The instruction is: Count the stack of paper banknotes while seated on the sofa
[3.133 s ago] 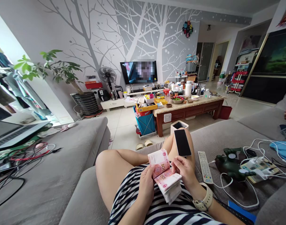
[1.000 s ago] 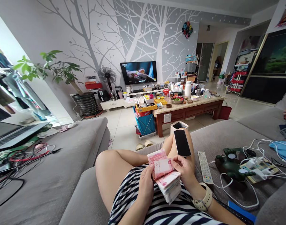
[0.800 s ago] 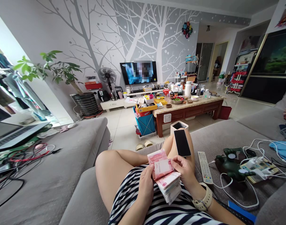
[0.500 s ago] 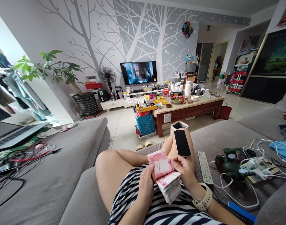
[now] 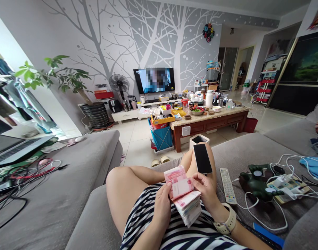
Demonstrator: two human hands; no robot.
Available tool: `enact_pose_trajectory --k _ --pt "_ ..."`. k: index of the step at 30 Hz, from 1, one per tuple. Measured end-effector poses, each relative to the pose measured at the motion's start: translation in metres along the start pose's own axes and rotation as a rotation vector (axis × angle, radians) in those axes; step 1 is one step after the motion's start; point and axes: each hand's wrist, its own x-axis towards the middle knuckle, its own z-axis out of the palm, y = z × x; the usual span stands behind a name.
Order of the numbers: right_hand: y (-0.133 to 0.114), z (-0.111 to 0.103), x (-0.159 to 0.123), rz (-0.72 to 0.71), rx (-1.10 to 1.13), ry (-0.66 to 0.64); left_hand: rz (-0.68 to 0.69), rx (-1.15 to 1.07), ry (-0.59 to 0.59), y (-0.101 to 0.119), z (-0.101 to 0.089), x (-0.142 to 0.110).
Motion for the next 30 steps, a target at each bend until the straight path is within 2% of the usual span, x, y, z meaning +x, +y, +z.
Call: enact_pose_trajectory --k 5,9,12,18,23,28,30 --pt "0.0034 -0.0016 0.0012 0.014 -0.002 -0.039 -0.007 -0.025 -0.048 -0.0001 0.0005 0.0001" --pt "0.0029 -0.0019 0.0029 -0.003 -0.044 0.008 -0.062 -0.058 -0.086 0.0022 0.0023 -0.0015" --pt "0.0041 -0.0024 0.0047 -0.014 -0.06 0.045 -0.082 -0.035 -0.087 0.0034 0.0027 -0.0024" --pt "0.0078 -0.0031 0.0063 -0.017 -0.127 0.031 -0.088 -0.014 -0.072 0.0047 0.0044 -0.0042" --pt "0.0072 -0.0034 0.0056 -0.022 -0.15 0.027 -0.041 -0.037 -0.049 0.0079 0.0081 -0.0078" --pt "0.0035 -0.0017 0.0029 -0.023 -0.12 0.019 0.089 0.1 0.024 0.008 0.0035 -0.0048" --pt "0.0019 -0.0006 0.0019 -0.006 -0.087 0.007 0.1 0.137 0.023 0.009 0.0034 -0.0046"
